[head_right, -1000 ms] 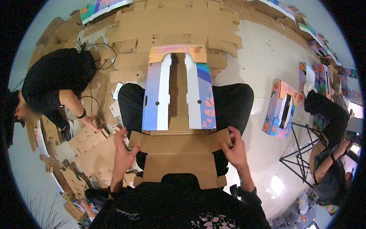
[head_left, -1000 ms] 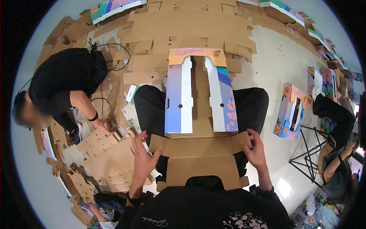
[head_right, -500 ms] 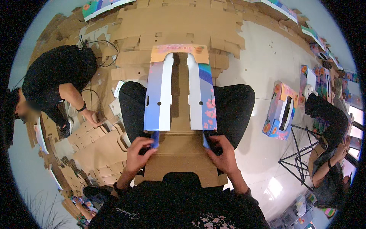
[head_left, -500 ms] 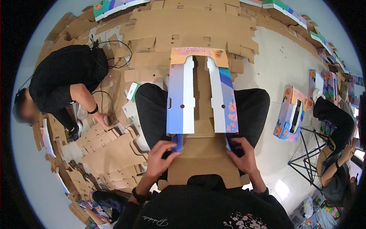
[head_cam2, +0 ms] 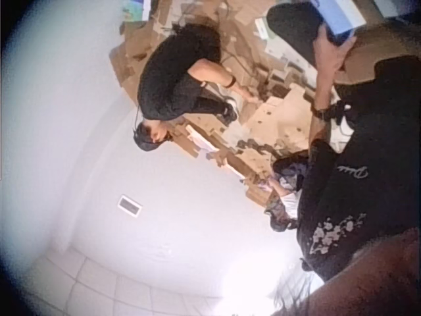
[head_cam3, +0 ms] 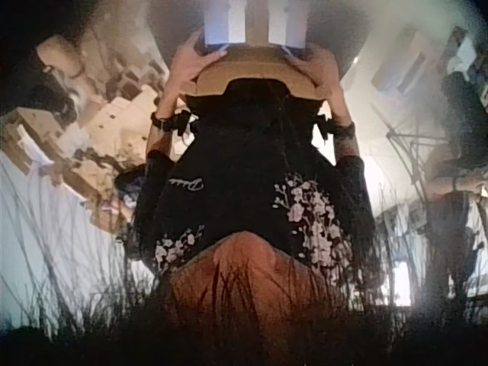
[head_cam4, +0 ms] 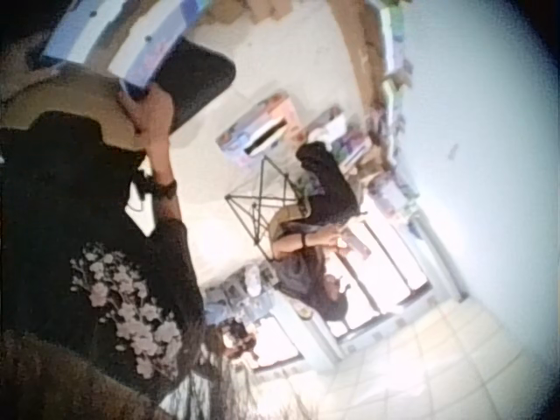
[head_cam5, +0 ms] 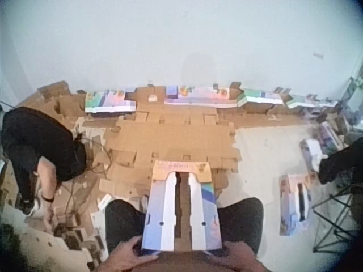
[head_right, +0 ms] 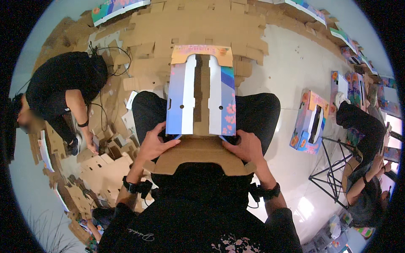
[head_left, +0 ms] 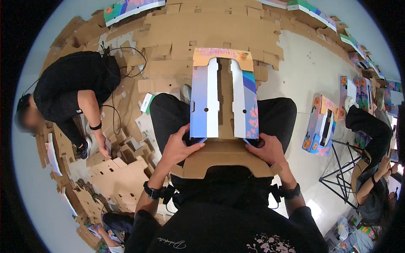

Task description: Fold and assemble fruit-branded cardboard boxes.

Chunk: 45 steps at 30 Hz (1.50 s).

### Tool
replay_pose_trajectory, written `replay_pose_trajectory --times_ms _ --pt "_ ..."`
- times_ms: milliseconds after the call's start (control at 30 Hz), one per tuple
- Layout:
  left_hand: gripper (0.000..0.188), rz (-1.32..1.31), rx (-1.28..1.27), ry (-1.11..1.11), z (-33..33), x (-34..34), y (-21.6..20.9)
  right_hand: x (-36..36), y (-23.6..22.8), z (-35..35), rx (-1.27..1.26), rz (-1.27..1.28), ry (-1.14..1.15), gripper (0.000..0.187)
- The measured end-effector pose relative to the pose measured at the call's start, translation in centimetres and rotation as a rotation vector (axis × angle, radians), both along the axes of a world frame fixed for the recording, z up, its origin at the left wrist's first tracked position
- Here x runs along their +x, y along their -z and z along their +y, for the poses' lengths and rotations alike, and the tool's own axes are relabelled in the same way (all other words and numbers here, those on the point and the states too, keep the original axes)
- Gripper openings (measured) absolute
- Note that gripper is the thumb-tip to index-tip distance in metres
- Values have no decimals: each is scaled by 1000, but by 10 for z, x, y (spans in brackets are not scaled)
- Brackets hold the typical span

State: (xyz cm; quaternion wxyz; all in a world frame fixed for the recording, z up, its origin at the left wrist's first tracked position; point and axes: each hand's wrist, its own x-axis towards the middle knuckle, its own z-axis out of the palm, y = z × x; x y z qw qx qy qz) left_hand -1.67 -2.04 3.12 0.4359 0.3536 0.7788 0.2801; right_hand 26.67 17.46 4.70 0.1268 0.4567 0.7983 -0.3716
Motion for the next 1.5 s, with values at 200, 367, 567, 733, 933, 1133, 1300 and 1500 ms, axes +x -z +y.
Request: replay_pose_trajectory --times_ms 200,367,567,733,933,1133,1300,1500 --pt "37 130 101 -141 9 2 11 -11 9 5 247 -50 -20 38" --pt "36 136 41 -109 -1 3 -25 -5 -24 8 219 -67 -99 36" --pt "63 -61 -32 -7 -32 11 -73 27 -67 -4 11 -94 -122 25" --pt "79 -209 245 -14 -35 0 -73 41 -57 -1 -461 358 143 84" --pt "85 -56 340 488 -39 -19 -65 47 -63 19 -489 590 -299 77" --pt "83 -600 242 -444 -3 1 -22 16 -43 20 -352 435 -35 57" --pt "66 -252 304 -305 15 8 -9 -9 -30 9 -49 371 268 56" --pt "33 -251 218 -373 31 0 7 -26 -9 12 87 298 214 42"
